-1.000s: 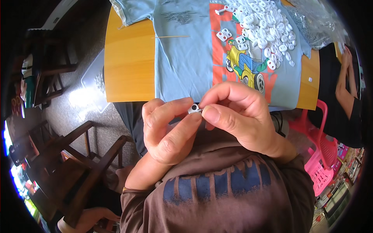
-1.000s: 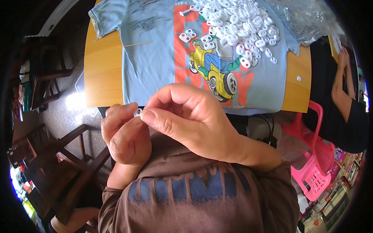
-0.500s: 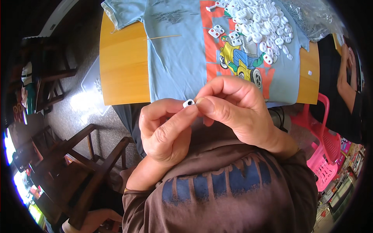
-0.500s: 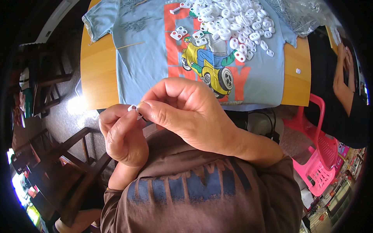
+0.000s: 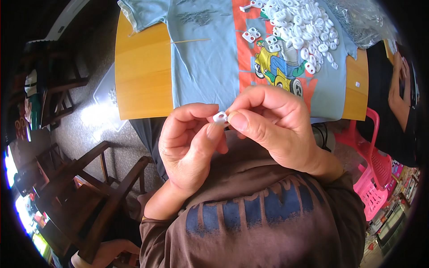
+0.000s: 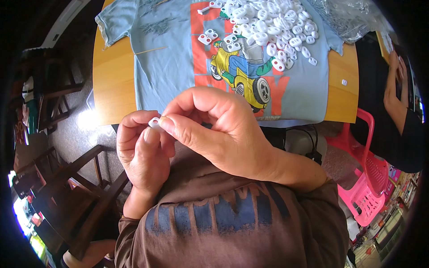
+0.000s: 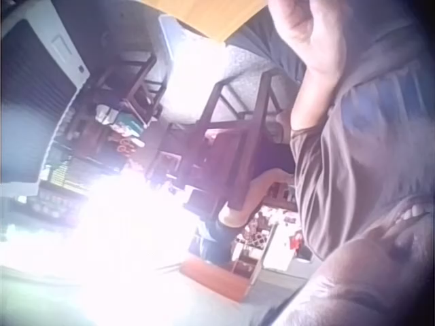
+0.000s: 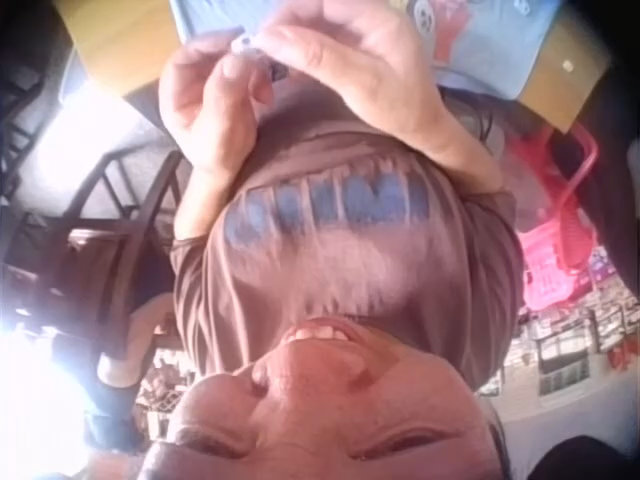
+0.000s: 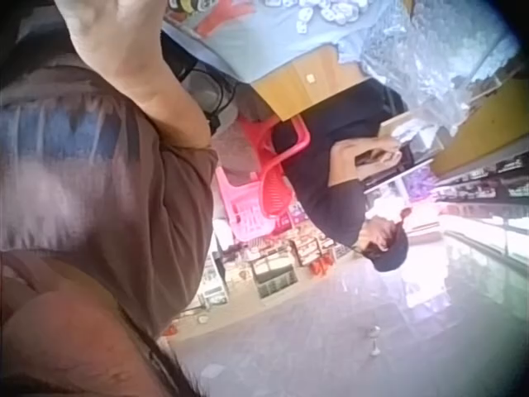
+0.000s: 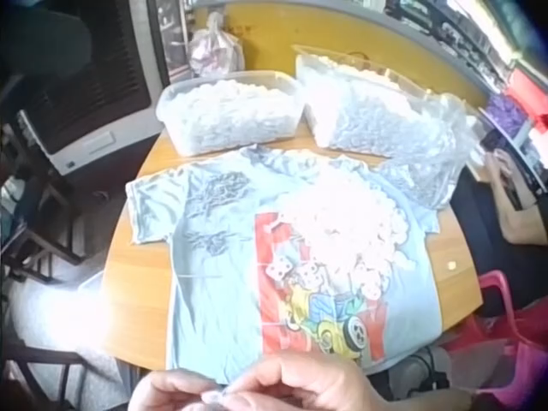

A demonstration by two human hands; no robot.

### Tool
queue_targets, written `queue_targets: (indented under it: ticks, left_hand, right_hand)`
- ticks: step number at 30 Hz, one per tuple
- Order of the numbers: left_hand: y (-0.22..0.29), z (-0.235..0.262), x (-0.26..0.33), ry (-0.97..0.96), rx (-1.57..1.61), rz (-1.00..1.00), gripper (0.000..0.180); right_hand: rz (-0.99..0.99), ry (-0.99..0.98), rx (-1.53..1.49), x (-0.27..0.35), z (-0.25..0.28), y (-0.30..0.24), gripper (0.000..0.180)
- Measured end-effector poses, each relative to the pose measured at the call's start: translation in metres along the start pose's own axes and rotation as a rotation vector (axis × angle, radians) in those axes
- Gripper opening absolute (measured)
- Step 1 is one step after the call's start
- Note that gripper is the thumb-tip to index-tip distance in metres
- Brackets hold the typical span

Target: The recorder is assembling small white plastic components by inserting metal springs into them and snapping various pieces together.

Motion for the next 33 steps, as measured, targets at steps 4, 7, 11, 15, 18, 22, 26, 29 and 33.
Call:
queue_targets:
  ticks: [4,7,11,15,18,22,26,29,33]
  left_hand:
    - [0.002,-0.002,-0.001,0.004,-0.036,-0.019,0.016]
    - [0.004,-0.002,-0.001,0.001,-0.073,-0.049,0.013]
    - [0.007,-0.001,0.000,0.019,-0.293,-0.152,0.011]
    - [-0.001,0.004,0.001,0.051,-0.294,-0.083,0.008]
    - [-0.006,-0.001,-0.001,0.066,-0.256,-0.053,0.006]
    - [-0.014,-0.003,-0.003,0.103,-0.114,0.006,0.008]
    - [-0.009,-0.003,-0.007,0.117,-0.104,-0.034,0.009]
    - [-0.012,0.000,-0.008,0.165,-0.051,0.014,0.009]
    - [-0.019,-0.005,-0.011,0.142,-0.025,0.062,0.007]
  right_hand:
    - [0.148,0.029,0.186,0.001,0.004,-0.002,0.008]
    - [0.296,0.021,0.428,0.003,0.003,-0.011,0.007]
    - [0.283,0.019,0.487,0.004,0.004,-0.006,0.005]
    - [0.348,0.034,0.581,0.006,0.008,-0.005,0.004]
    - [0.356,0.057,0.577,0.008,0.013,-0.007,0.003]
    - [0.390,0.027,0.620,0.012,0.021,-0.017,0.016]
    - [0.635,0.215,0.955,0.030,0.059,-0.065,0.022]
    - [0.529,0.563,1.008,0.046,0.124,-0.084,0.012]
    - [0.582,0.742,1.021,0.063,0.157,-0.090,0.008]
Point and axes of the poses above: each hand's wrist, its own x-axis away from the middle knuckle, its own z-axis out of the back of the hand, y = z × x, the point moved 7 cm from there along -x, towards the middle knuckle, and after that the axes turned 3 degrees about y, right-handed, at the moved point
